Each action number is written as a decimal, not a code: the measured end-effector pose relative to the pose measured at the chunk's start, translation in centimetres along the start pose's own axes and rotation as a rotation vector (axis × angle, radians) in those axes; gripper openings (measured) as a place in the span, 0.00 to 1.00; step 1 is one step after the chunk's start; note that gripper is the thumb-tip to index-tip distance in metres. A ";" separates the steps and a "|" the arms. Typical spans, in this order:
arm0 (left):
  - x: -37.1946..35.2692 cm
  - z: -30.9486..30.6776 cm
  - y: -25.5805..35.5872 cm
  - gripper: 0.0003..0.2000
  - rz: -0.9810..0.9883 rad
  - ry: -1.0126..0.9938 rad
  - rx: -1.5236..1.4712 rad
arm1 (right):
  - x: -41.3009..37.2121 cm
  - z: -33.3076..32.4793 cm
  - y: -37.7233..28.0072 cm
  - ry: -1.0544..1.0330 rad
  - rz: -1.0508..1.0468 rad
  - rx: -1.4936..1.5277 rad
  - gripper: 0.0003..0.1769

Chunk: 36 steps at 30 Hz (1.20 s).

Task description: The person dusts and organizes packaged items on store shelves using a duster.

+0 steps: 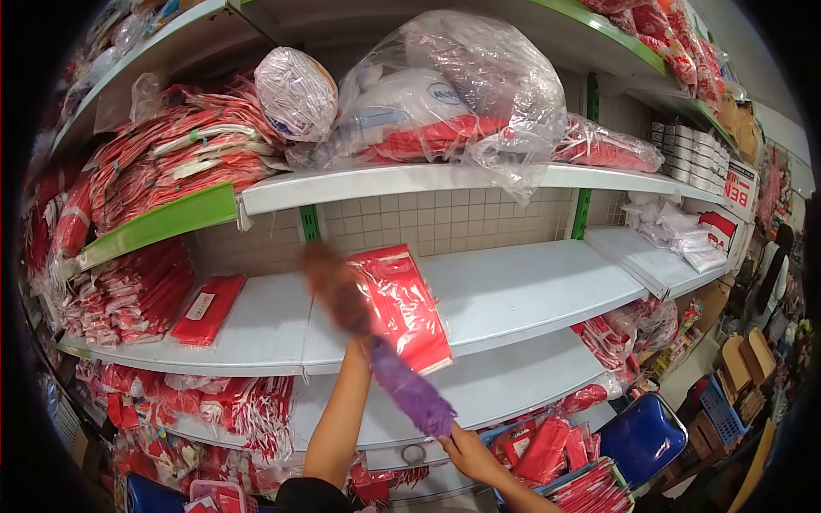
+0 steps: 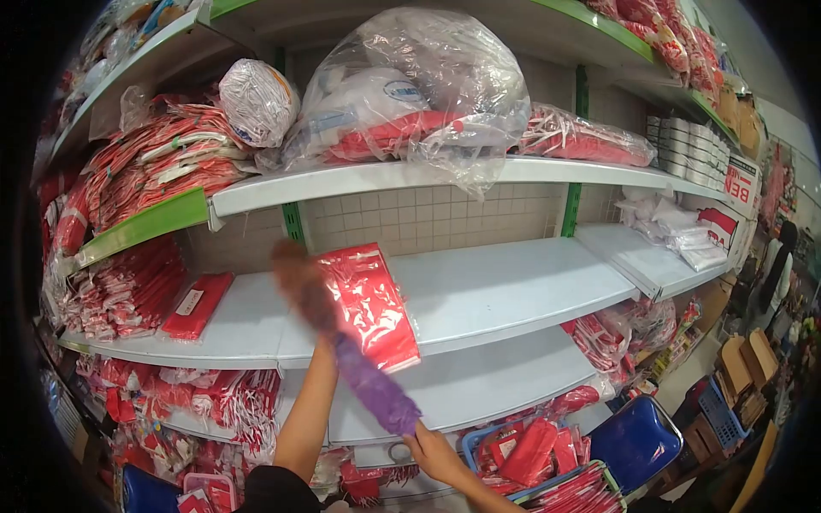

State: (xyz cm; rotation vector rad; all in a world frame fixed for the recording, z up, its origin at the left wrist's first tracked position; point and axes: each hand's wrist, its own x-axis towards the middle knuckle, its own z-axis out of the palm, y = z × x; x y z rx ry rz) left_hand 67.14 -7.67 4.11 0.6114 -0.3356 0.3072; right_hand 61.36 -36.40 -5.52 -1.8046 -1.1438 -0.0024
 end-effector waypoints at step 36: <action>-1.1 -2.0 -1.5 0.18 0.162 0.249 0.024 | 3.1 -2.6 -0.1 0.028 0.356 0.162 0.15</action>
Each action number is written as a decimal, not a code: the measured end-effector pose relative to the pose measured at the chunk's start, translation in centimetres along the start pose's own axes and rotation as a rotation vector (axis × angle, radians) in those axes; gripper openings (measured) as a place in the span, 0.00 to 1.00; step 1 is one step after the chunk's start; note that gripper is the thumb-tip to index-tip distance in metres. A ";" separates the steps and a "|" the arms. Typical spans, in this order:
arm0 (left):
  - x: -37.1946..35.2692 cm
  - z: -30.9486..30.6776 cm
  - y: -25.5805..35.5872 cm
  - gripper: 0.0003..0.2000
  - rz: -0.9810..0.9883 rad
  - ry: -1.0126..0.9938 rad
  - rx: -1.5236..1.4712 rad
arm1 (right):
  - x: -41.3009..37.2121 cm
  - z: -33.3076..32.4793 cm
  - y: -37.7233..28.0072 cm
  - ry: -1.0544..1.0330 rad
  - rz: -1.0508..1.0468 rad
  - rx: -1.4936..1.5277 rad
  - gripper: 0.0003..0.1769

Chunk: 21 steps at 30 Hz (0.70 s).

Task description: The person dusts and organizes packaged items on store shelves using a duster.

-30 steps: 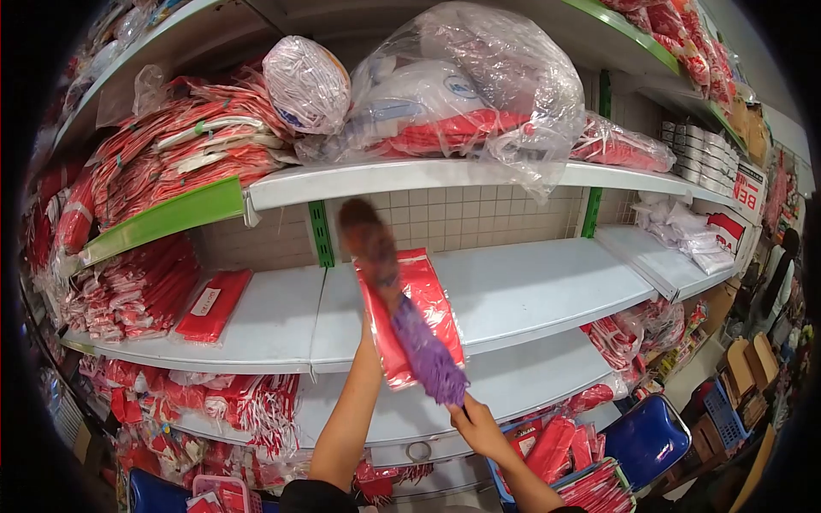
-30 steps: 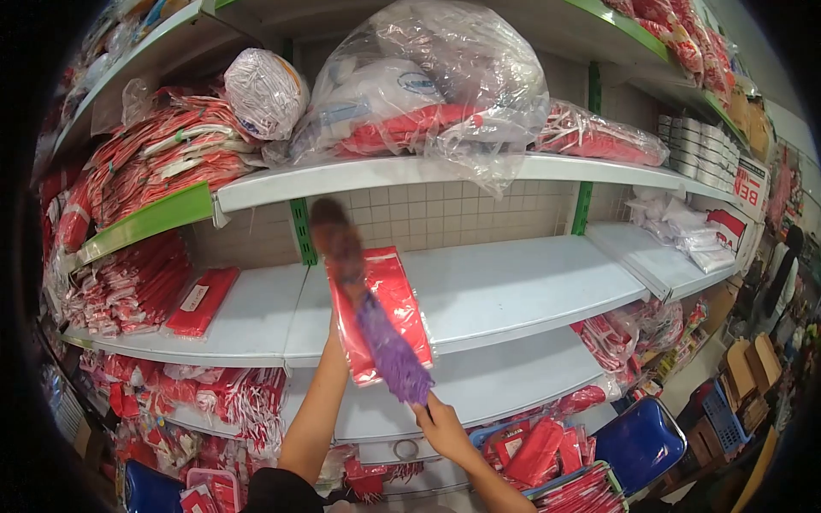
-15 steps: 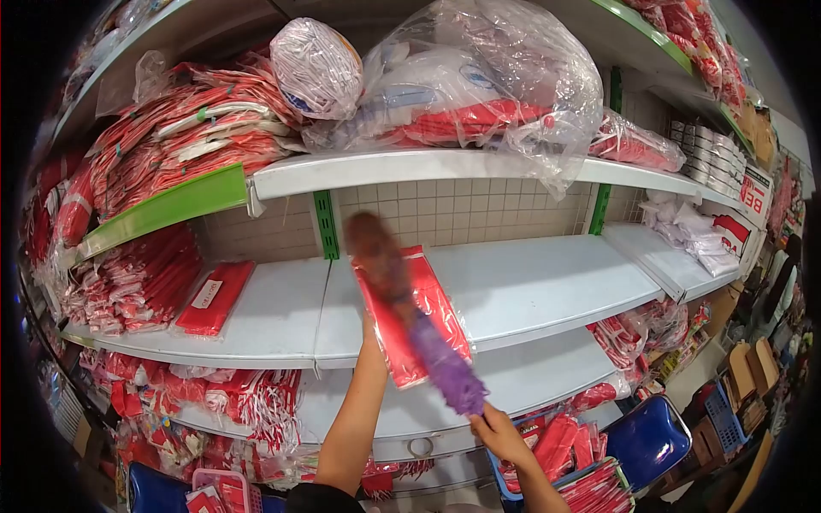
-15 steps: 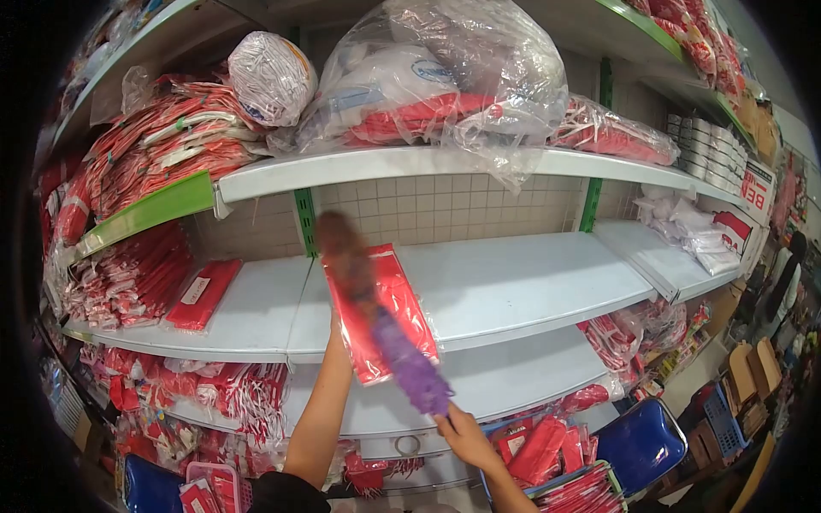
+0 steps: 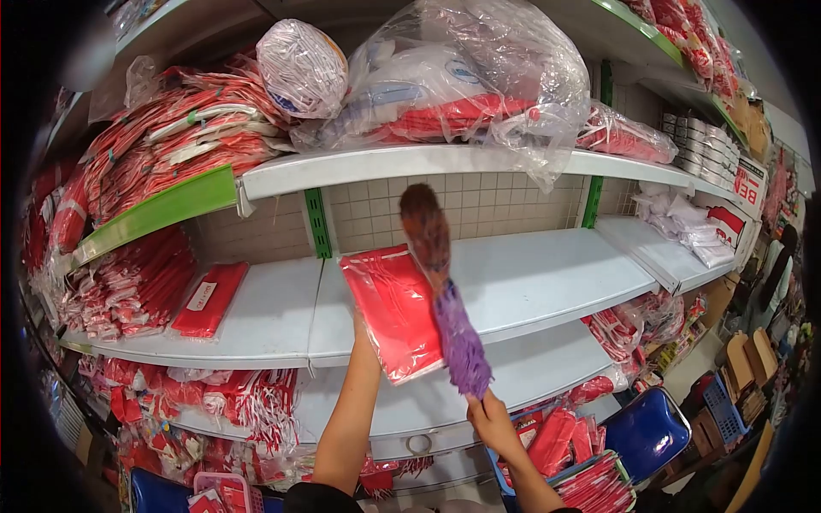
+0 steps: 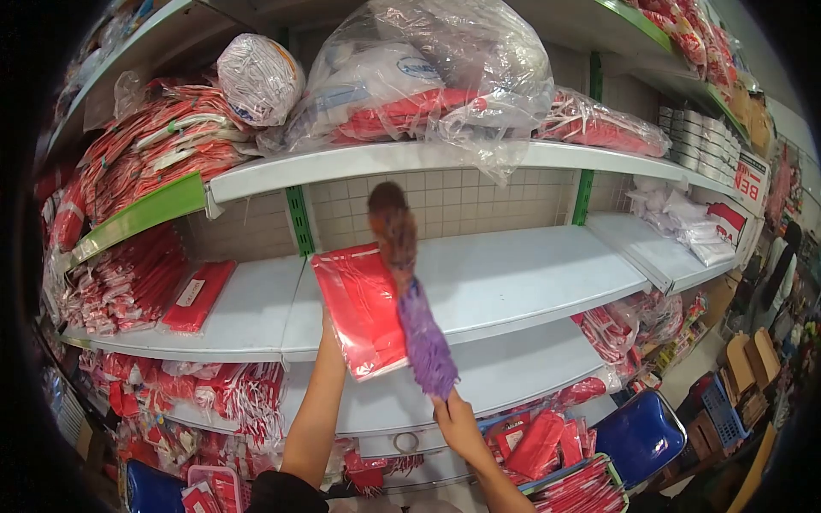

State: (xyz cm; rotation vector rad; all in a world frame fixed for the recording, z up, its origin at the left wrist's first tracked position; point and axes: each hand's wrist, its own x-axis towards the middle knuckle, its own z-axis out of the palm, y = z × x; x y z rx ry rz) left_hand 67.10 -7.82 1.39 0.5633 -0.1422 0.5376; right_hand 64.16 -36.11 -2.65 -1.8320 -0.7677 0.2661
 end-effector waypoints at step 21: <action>0.6 0.3 -0.4 0.21 0.108 0.203 0.102 | 7.7 -4.4 -8.9 0.411 -0.241 -0.914 0.35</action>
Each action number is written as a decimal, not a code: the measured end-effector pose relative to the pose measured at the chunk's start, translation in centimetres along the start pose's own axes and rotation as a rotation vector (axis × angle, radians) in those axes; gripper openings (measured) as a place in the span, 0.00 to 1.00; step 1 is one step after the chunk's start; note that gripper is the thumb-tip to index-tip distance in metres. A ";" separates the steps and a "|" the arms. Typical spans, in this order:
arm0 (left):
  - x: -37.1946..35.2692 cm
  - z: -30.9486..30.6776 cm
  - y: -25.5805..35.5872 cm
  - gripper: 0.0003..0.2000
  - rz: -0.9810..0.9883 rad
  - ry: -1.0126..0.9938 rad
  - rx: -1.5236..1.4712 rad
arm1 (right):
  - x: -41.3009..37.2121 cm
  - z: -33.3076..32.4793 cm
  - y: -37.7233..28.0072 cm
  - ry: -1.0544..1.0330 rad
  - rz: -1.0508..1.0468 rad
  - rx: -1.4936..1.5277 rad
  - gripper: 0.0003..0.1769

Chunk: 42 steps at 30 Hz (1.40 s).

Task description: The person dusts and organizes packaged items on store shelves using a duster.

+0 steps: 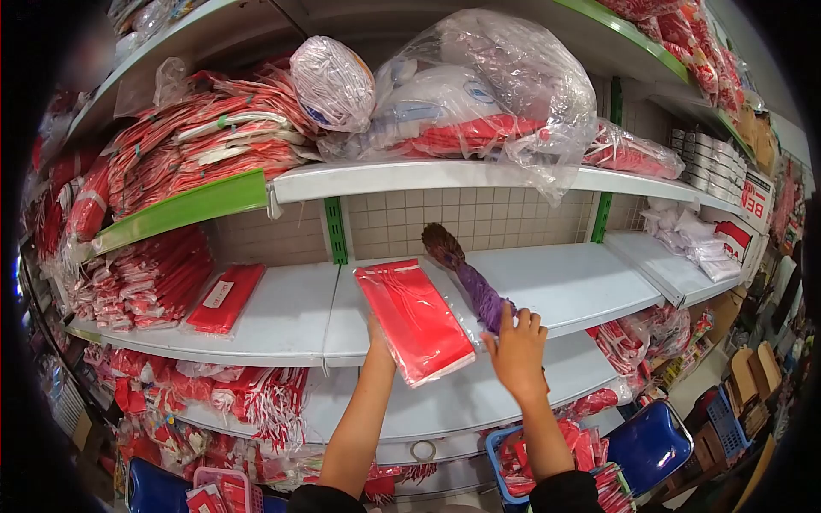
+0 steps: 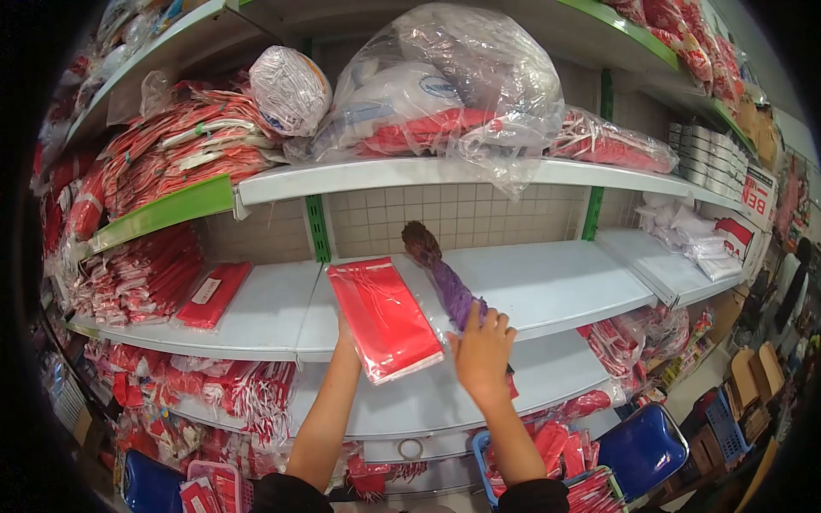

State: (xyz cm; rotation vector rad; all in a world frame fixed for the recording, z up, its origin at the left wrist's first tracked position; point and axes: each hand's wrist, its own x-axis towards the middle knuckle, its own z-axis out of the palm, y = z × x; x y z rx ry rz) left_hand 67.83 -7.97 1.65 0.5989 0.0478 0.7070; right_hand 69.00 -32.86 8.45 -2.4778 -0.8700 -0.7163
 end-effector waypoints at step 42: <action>-5.8 -9.9 26.1 0.14 0.457 -0.147 1.961 | 0.8 12.2 -28.6 -0.242 -0.510 0.357 0.25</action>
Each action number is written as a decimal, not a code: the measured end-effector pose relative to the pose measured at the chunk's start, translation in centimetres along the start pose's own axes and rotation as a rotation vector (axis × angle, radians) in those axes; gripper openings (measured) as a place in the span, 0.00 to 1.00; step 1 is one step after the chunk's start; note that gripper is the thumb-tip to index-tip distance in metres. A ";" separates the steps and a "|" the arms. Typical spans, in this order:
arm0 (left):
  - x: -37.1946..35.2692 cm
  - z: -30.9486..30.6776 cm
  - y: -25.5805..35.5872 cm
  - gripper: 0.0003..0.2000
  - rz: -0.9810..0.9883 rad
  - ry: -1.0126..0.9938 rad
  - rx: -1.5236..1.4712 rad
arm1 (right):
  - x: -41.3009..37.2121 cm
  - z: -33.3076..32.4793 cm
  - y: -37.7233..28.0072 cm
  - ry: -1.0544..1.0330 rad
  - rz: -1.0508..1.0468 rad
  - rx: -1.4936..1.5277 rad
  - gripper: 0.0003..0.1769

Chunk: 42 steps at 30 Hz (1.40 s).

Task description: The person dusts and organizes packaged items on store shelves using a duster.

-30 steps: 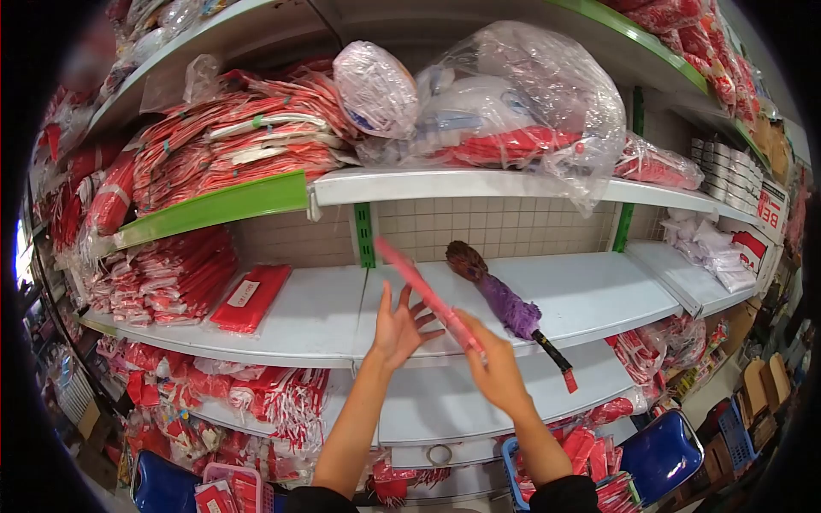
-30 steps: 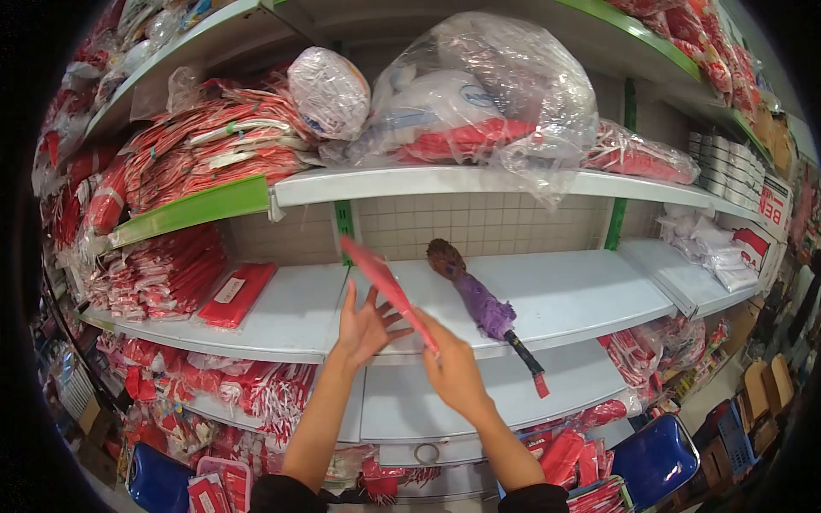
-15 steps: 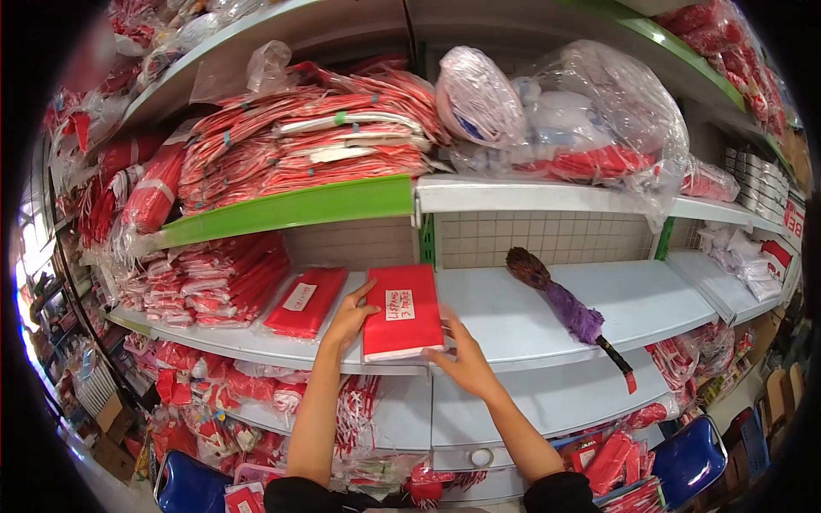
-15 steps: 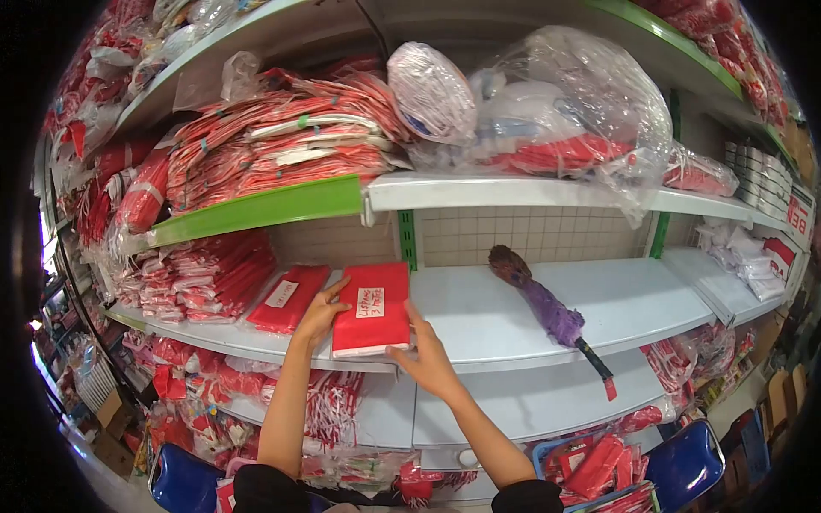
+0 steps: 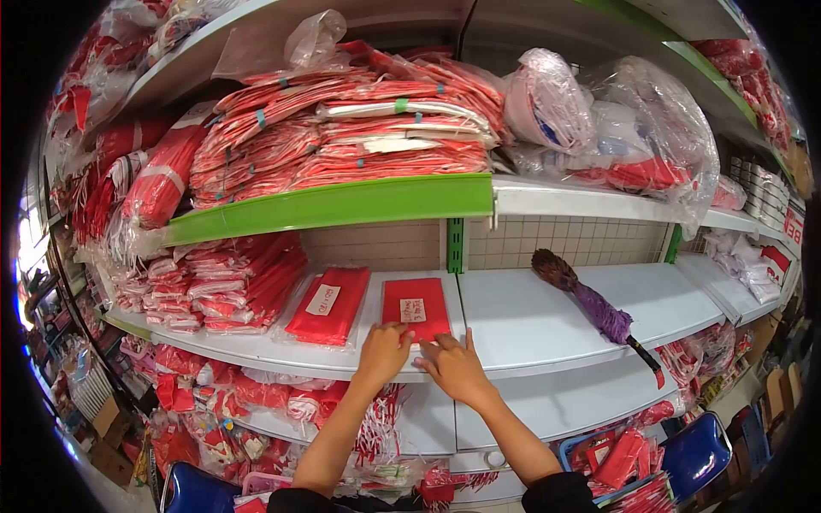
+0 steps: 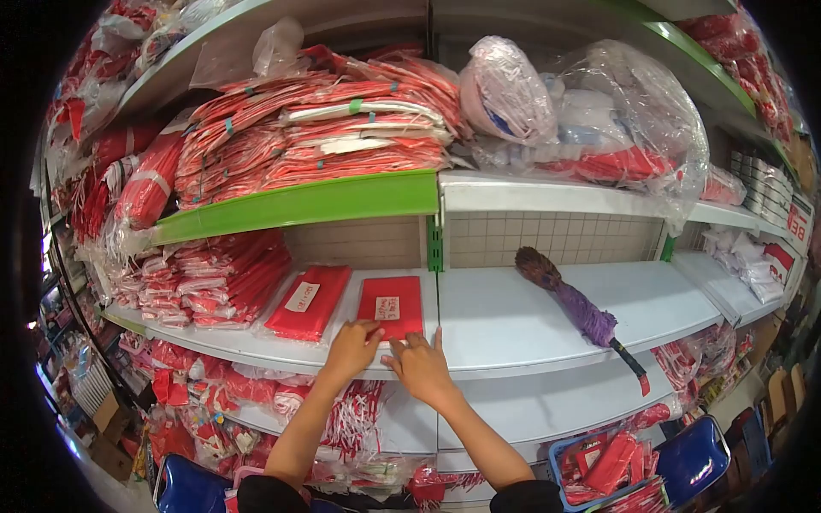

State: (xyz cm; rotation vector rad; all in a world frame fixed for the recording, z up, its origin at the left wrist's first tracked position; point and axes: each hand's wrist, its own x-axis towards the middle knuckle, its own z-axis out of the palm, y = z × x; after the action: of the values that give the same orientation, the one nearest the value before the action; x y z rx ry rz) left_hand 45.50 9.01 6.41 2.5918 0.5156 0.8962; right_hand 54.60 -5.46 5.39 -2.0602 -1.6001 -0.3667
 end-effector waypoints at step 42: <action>-13.1 -0.5 -0.4 0.13 0.089 0.481 -0.088 | 0.4 2.7 -1.0 0.279 -0.104 0.080 0.26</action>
State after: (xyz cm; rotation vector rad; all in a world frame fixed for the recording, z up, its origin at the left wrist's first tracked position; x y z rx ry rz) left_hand 35.51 3.67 -0.17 2.3294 0.4703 1.5492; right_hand 53.54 -3.47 3.54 -1.7818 -1.5275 -0.5897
